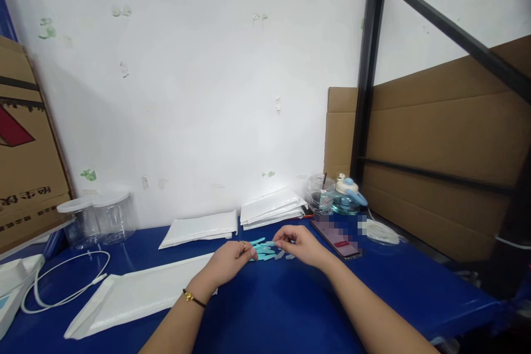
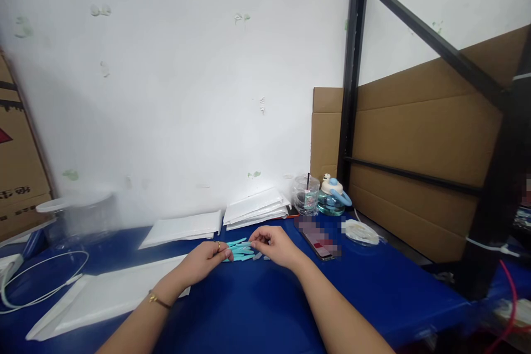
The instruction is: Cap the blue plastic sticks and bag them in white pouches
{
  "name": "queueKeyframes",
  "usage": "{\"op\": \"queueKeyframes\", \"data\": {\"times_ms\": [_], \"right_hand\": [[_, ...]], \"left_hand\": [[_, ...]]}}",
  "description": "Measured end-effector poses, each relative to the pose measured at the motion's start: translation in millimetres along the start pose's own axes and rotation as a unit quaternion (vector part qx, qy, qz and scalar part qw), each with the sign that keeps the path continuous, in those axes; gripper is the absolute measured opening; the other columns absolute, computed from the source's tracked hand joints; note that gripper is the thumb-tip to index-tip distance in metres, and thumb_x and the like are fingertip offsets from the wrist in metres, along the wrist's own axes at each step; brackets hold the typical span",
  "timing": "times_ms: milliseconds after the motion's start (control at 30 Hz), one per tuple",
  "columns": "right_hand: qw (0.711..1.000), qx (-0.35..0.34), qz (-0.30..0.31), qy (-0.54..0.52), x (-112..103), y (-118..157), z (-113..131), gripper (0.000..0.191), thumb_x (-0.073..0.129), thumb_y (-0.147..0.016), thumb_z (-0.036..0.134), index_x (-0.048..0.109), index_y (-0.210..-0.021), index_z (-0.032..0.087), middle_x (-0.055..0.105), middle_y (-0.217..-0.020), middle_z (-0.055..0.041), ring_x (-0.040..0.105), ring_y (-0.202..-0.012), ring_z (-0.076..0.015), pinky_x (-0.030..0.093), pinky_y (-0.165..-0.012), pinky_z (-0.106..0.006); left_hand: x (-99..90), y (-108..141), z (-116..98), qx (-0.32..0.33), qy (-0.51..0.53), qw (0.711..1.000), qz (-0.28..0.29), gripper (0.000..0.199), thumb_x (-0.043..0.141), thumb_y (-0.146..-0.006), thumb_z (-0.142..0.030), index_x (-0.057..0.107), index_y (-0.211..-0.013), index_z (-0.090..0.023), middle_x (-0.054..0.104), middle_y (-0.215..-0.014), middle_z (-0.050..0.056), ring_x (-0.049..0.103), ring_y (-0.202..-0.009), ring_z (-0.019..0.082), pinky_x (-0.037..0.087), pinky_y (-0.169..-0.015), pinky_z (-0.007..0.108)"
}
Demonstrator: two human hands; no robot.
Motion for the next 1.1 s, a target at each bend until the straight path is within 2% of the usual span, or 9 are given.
{"op": "queueKeyframes", "data": {"times_ms": [200, 333, 433, 567, 633, 733, 933, 1100], "right_hand": [[1.0, 0.002, 0.027, -0.006, 12, 1, -5, 0.025, 0.062, -0.078, 0.039, 0.068, -0.08, 0.015, 0.063, -0.064, -0.0018, 0.055, -0.058, -0.0124, 0.041, -0.054, -0.023], [0.999, 0.008, 0.042, -0.005, 11, 0, -7, 0.025, 0.062, -0.077, 0.039, 0.068, -0.079, 0.015, 0.064, -0.065, -0.0023, 0.056, -0.058, -0.0127, 0.042, -0.054, -0.023], [0.999, 0.02, 0.035, 0.013, -3, -1, -12, 0.026, 0.06, -0.079, 0.038, 0.069, -0.085, 0.015, 0.065, -0.067, -0.0029, 0.056, -0.058, -0.0128, 0.043, -0.053, -0.023], [0.994, 0.026, -0.026, 0.106, -34, -1, -27, 0.018, 0.056, -0.079, 0.028, 0.069, -0.082, 0.015, 0.064, -0.071, -0.0032, 0.055, -0.061, -0.013, 0.041, -0.055, -0.022], [0.988, 0.034, 0.004, 0.148, -37, 1, -37, 0.012, 0.058, -0.074, 0.02, 0.068, -0.077, 0.015, 0.063, -0.069, -0.0023, 0.054, -0.061, -0.0128, 0.041, -0.055, -0.022], [0.982, 0.044, 0.068, 0.171, -29, 4, -48, 0.012, 0.06, -0.067, 0.014, 0.068, -0.075, 0.017, 0.063, -0.072, -0.0014, 0.055, -0.062, -0.0123, 0.041, -0.056, -0.021], [0.973, 0.078, 0.117, 0.182, -16, 6, -54, 0.009, 0.065, -0.066, 0.018, 0.066, -0.075, 0.017, 0.062, -0.085, -0.0027, 0.057, -0.068, -0.0128, 0.043, -0.058, -0.02], [0.968, 0.078, 0.123, 0.205, -16, 7, -50, 0.007, 0.065, -0.066, 0.017, 0.063, -0.073, 0.016, 0.061, -0.085, -0.0027, 0.056, -0.068, -0.013, 0.042, -0.058, -0.02]], "left_hand": [[6.7, 2, -4, 0.003, -0.009, 1.0, 0.018, 0.041, 0.033, -0.09, -0.044, 0.069, -0.087, -0.024, 0.065, -0.081, -0.002, 0.055, -0.073, 0.014, 0.034, -0.064, 0.021], [10.3, 3, -7, 0.002, -0.005, 1.0, 0.019, 0.042, 0.033, -0.091, -0.046, 0.068, -0.087, -0.023, 0.064, -0.079, -0.001, 0.053, -0.068, 0.014, 0.033, -0.061, 0.021], [11.2, 3, -10, 0.007, -0.022, 1.0, 0.015, 0.044, 0.034, -0.09, -0.049, 0.068, -0.086, -0.021, 0.063, -0.077, 0.0, 0.053, -0.069, 0.014, 0.033, -0.061, 0.022], [12.4, 5, -13, 0.025, -0.03, 0.999, 0.021, 0.034, 0.046, -0.084, -0.049, 0.067, -0.088, -0.022, 0.063, -0.083, 0.001, 0.055, -0.075, 0.016, 0.036, -0.065, 0.023], [15.1, 6, -12, 0.024, -0.019, 0.999, 0.039, 0.031, 0.055, -0.078, -0.05, 0.067, -0.091, -0.024, 0.062, -0.083, 0.0, 0.055, -0.074, 0.016, 0.037, -0.063, 0.022], [18.3, 6, -9, 0.016, -0.006, 0.998, 0.052, 0.03, 0.058, -0.075, -0.049, 0.066, -0.093, -0.026, 0.06, -0.083, -0.001, 0.055, -0.072, 0.015, 0.039, -0.06, 0.022], [9.7, 2, 3, 0.006, -0.104, 0.994, -0.037, 0.023, 0.058, -0.077, -0.033, 0.063, -0.098, -0.027, 0.059, -0.102, 0.002, 0.054, -0.094, 0.019, 0.04, -0.077, 0.027], [9.5, -2, 9, -0.009, -0.147, 0.988, -0.04, 0.016, 0.056, -0.078, -0.029, 0.062, -0.093, -0.024, 0.062, -0.094, 0.002, 0.056, -0.089, 0.019, 0.04, -0.074, 0.027]]}}
Point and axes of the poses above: each hand's wrist, its own y-axis away from the middle knuckle, its own x-axis out of the palm, z = x × y, the point moved 6 cm from there along -y, towards the middle knuckle
